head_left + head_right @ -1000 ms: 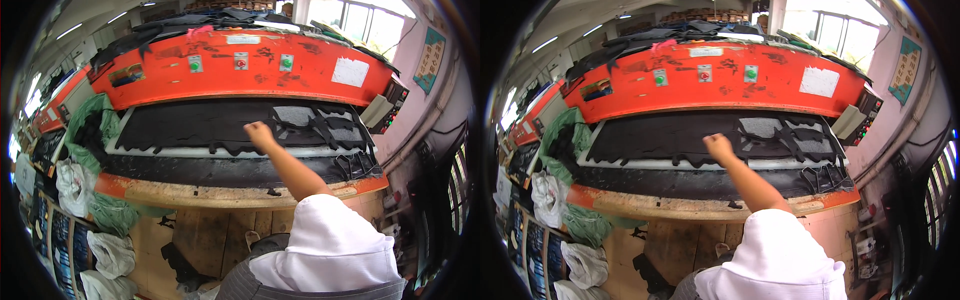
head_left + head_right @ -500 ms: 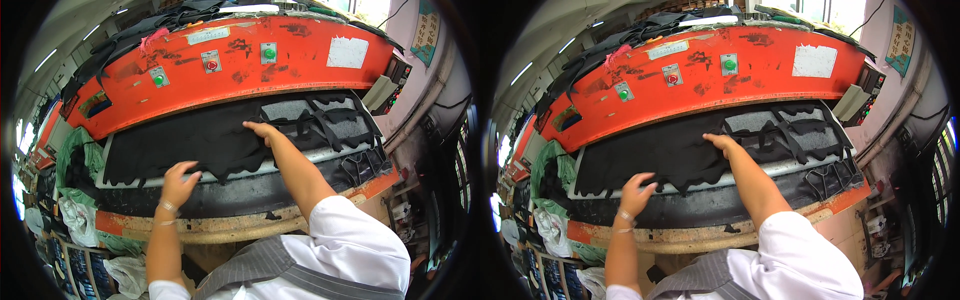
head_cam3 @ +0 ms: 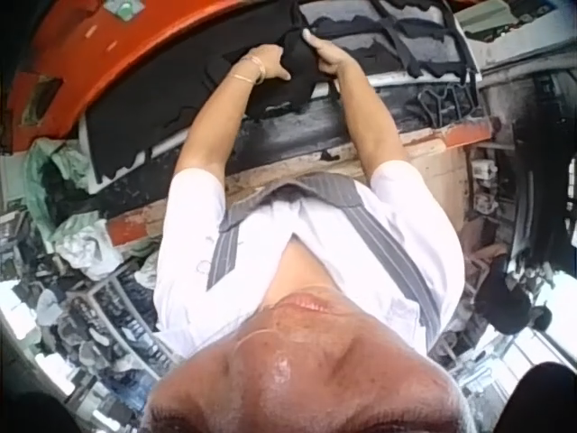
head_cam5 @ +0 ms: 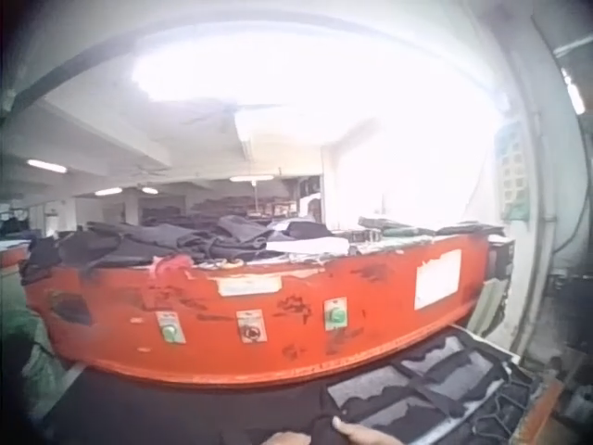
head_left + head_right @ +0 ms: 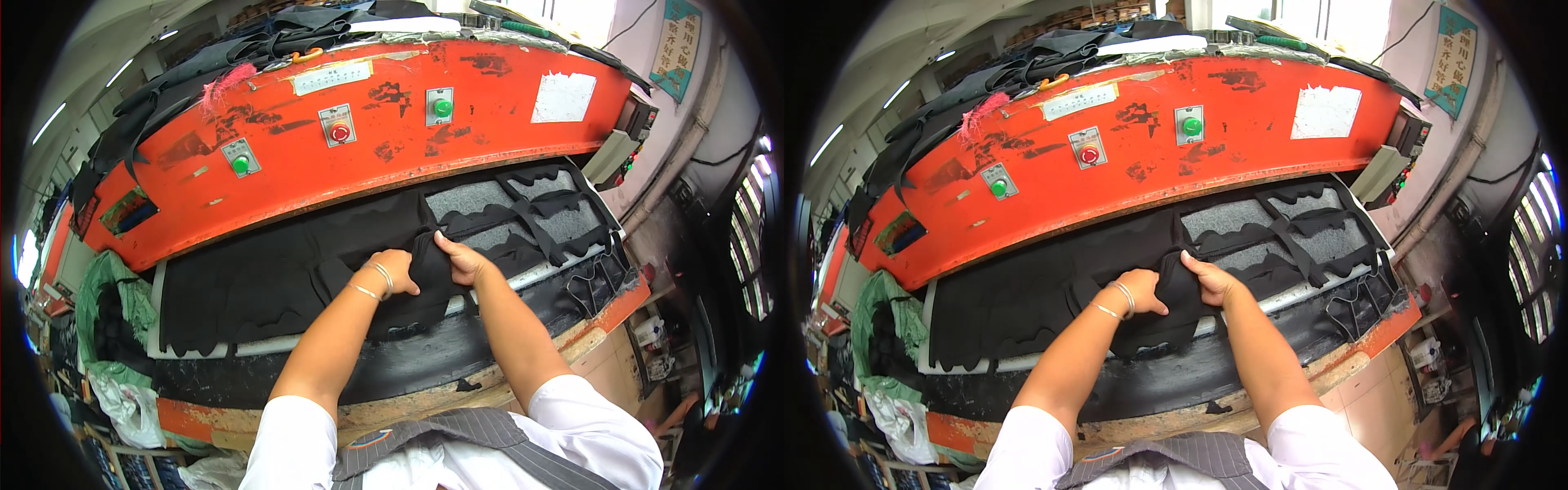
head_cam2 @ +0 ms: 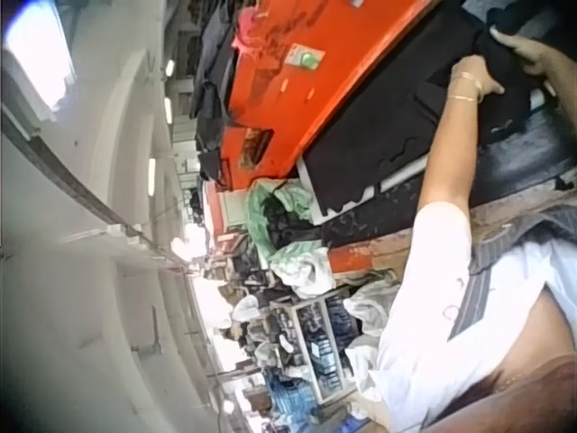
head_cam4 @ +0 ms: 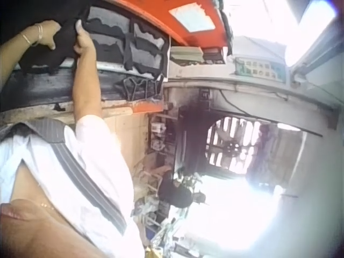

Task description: Cutting shapes from synthetic sheets using a metal template and an industrial clicker press.

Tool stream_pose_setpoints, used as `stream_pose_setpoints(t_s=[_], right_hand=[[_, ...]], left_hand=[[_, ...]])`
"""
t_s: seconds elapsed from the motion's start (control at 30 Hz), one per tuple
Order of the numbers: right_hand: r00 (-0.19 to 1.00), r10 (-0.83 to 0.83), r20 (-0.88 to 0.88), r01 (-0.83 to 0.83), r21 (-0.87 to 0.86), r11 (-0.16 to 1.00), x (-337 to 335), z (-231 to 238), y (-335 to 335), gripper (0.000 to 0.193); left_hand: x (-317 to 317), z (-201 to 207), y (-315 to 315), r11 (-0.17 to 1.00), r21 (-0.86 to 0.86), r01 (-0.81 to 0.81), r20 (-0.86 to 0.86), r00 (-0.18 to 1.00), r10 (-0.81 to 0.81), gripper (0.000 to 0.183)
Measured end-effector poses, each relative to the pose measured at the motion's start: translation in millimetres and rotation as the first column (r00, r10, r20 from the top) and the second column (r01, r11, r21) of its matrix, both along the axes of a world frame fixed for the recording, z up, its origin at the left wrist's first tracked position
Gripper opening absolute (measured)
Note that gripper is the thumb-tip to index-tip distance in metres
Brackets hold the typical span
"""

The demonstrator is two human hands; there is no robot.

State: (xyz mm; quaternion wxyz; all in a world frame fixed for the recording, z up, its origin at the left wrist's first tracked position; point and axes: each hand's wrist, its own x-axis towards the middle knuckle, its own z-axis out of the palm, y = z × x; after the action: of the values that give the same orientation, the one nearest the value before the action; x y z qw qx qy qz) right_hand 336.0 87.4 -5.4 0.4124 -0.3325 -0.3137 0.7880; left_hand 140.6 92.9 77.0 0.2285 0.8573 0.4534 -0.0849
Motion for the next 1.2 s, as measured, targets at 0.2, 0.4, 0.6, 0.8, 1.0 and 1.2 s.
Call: stream_pose_setpoints(t_s=[0.2,0.4,0.6,0.8,1.0,1.2], right_hand=[[0.546,-0.610,0.575,0.276,0.563,0.779,-30.7,74.3,66.1,0.044],[0.178,-0.170,0.969,0.090,0.156,0.984,-93.2,40.4,134.2,0.076],[0.648,-0.150,0.747,0.276,-0.047,0.960,-79.6,43.9,136.3,0.058],[0.951,-0.176,0.253,0.225,-0.178,0.958,-69.3,31.0,153.2,0.036],[0.947,-0.303,0.107,0.298,0.060,0.953,-60.9,21.8,112.5,0.052],[0.936,-0.306,-0.175,0.329,0.118,0.937,-20.5,-39.6,91.8,0.053]], left_hand=[[-40.7,-22.7,-71.3,0.762,0.619,0.188,0.038,0.963,-0.268,0.015],[-121.5,-21.8,-137.9,0.786,0.601,0.143,0.284,0.881,-0.378,0.012],[-225.9,56.2,-145.8,0.945,0.136,-0.296,0.303,0.921,0.245,0.050],[-253.5,93.4,-122.3,0.910,0.312,-0.273,0.317,0.933,0.172,0.015],[-127.3,85.6,2.4,0.983,-0.018,-0.184,0.428,0.887,0.174,0.081],[-31.4,2.1,84.4,0.963,0.260,-0.066,0.307,0.952,-0.017,0.116]])
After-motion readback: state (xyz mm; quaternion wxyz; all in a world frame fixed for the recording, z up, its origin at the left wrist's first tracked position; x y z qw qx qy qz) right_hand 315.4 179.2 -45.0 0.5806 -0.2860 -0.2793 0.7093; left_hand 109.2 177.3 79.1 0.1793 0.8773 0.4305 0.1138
